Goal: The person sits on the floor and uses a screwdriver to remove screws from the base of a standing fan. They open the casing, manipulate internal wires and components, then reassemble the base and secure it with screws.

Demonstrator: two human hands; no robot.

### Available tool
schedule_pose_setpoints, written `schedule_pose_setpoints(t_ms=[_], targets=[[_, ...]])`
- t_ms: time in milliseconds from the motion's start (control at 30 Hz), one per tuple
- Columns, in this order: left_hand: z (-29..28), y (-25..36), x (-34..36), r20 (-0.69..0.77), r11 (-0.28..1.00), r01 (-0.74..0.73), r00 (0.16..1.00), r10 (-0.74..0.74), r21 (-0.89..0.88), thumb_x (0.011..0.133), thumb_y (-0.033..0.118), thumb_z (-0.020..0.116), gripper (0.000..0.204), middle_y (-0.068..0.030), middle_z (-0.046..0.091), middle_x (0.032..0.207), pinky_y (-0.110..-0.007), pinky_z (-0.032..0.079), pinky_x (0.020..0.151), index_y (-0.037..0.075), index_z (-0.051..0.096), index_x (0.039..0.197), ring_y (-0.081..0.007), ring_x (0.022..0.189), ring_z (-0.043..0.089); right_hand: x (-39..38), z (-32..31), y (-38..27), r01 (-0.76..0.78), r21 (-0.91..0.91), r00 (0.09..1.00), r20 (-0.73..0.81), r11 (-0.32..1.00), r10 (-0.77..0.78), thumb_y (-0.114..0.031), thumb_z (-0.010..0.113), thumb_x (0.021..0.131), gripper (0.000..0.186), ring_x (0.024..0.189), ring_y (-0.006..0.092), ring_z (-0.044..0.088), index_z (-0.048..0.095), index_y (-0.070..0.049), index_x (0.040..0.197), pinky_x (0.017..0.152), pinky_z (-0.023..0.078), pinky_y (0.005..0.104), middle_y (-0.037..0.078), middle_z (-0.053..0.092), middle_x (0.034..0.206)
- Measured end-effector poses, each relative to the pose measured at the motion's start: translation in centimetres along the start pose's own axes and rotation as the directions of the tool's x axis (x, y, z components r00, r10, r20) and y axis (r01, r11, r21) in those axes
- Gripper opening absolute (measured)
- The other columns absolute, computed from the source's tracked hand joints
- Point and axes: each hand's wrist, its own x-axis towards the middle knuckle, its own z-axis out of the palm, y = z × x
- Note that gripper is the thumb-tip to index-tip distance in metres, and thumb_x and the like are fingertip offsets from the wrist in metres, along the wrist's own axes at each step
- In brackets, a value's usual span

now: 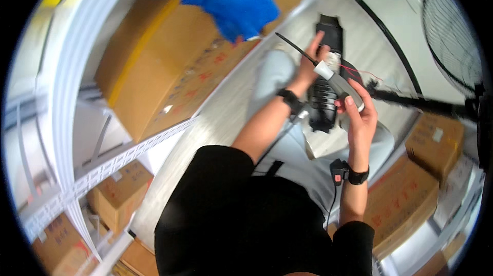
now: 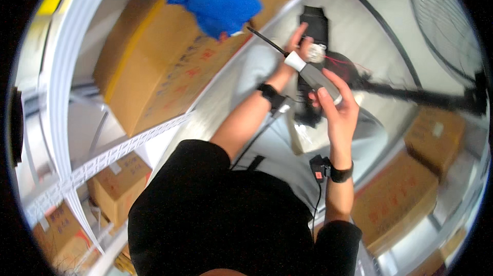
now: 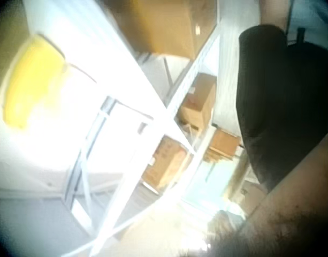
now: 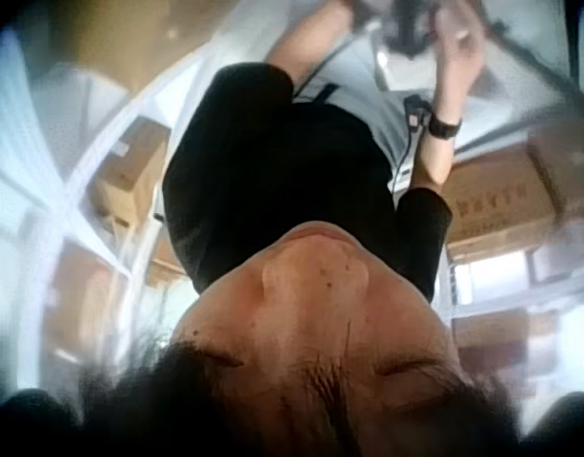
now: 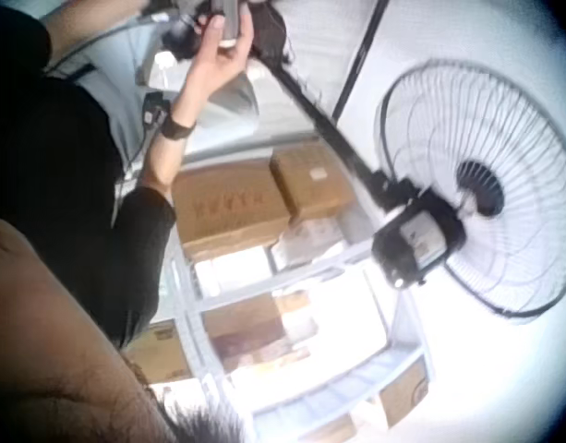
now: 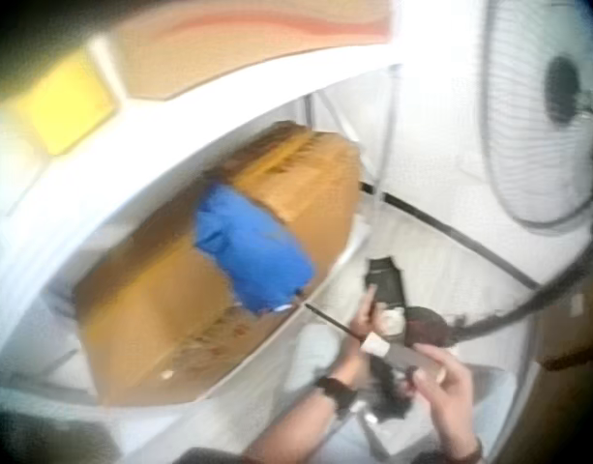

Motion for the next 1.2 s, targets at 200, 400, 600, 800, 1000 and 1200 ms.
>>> schedule_pose_setpoints(t_ms=[200, 400, 600, 800, 1000, 1200], targets=[[0.1, 0.0, -0.7, -0.074, 0.986, 0.142, 0.988, -0.135, 0.093, 0.091, 0.041, 0.067, 0.078, -0.0292, 0.06, 0.129, -0.043, 0.046, 0.1, 0.019, 0.03, 0.156, -0.0432, 0.119, 0.059, 2.0, 10.7, -2.5, 0.257, -0.21, 0.915, 0.368, 0.943, -0.167, -0.006, 0.075, 0.087, 0.036, 0.09, 0.0086, 0.064, 0.067, -0.005, 0.122, 0.078, 0.051, 0.0227, 0.008, 0.072, 0.109], [-0.4, 1.1, -0.2, 0.031, 0.995, 0.101, 0.994, -0.101, 0.017, 0.092, 0.031, 0.068, 0.084, -0.0295, 0.048, 0.143, -0.043, 0.042, 0.105, 0.001, 0.022, 0.156, -0.0411, 0.128, 0.052, 5.3, 19.8, -3.5, 0.513, -0.233, 0.766, 0.557, 0.826, -0.319, -0.011, 0.073, 0.087, 0.035, 0.084, 0.0269, 0.069, 0.066, -0.005, 0.121, 0.07, 0.054, 0.0318, 0.014, 0.071, 0.103], [-0.6, -0.5, -0.4, 0.011, 0.999, 0.04, 0.999, -0.04, 0.014, 0.093, 0.032, 0.066, 0.09, -0.0364, 0.054, 0.125, -0.049, 0.044, 0.094, 0.006, 0.01, 0.159, -0.0465, 0.107, 0.055, 6.1, 25.6, -2.4, 0.56, -0.188, 0.702, 0.625, 0.807, -0.341, -0.012, 0.072, 0.087, 0.032, 0.079, 0.0287, 0.068, 0.065, -0.004, 0.118, 0.066, 0.055, 0.0345, 0.015, 0.07, 0.101], [-0.7, -0.5, -0.5, 0.056, 1.0, 0.029, 0.998, -0.028, -0.009, 0.093, 0.033, 0.067, 0.093, -0.0357, 0.051, 0.131, -0.048, 0.043, 0.098, 0.008, 0.008, 0.159, -0.0461, 0.113, 0.054, 6.6, 27.1, -0.6, 0.528, -0.181, 0.733, 0.591, 0.83, -0.337, -0.014, 0.073, 0.087, 0.033, 0.07, 0.029, 0.067, 0.066, -0.004, 0.118, 0.064, 0.054, 0.0331, 0.017, 0.071, 0.1], [0.3, -1.4, -0.3, 0.008, 0.924, -0.04, 0.999, 0.046, -0.38, 0.09, 0.036, 0.07, 0.094, -0.0291, 0.035, 0.153, -0.045, 0.034, 0.113, 0.009, 0.013, 0.159, -0.0446, 0.137, 0.04, 6.1, 19.0, -0.9, 0.31, -0.089, 0.868, 0.434, 0.947, -0.243, -0.01, 0.073, 0.089, 0.035, 0.074, 0.0117, 0.066, 0.067, -0.007, 0.123, 0.065, 0.052, 0.0266, 0.007, 0.073, 0.101], [0.3, 0.2, 0.4, 0.063, 0.976, -0.19, 0.978, 0.197, -0.102, 0.093, 0.025, 0.066, 0.07, -0.0203, 0.044, 0.151, -0.041, 0.032, 0.116, 0.006, 0.034, 0.152, -0.031, 0.14, 0.043, 2.5, 2.4, -1.6, 0.028, -0.007, 0.992, 0.123, 1.0, -0.027, -0.006, 0.065, 0.096, 0.034, 0.086, 0.0129, 0.067, 0.061, 0.001, 0.129, 0.075, 0.054, 0.0257, 0.009, 0.068, 0.109]])
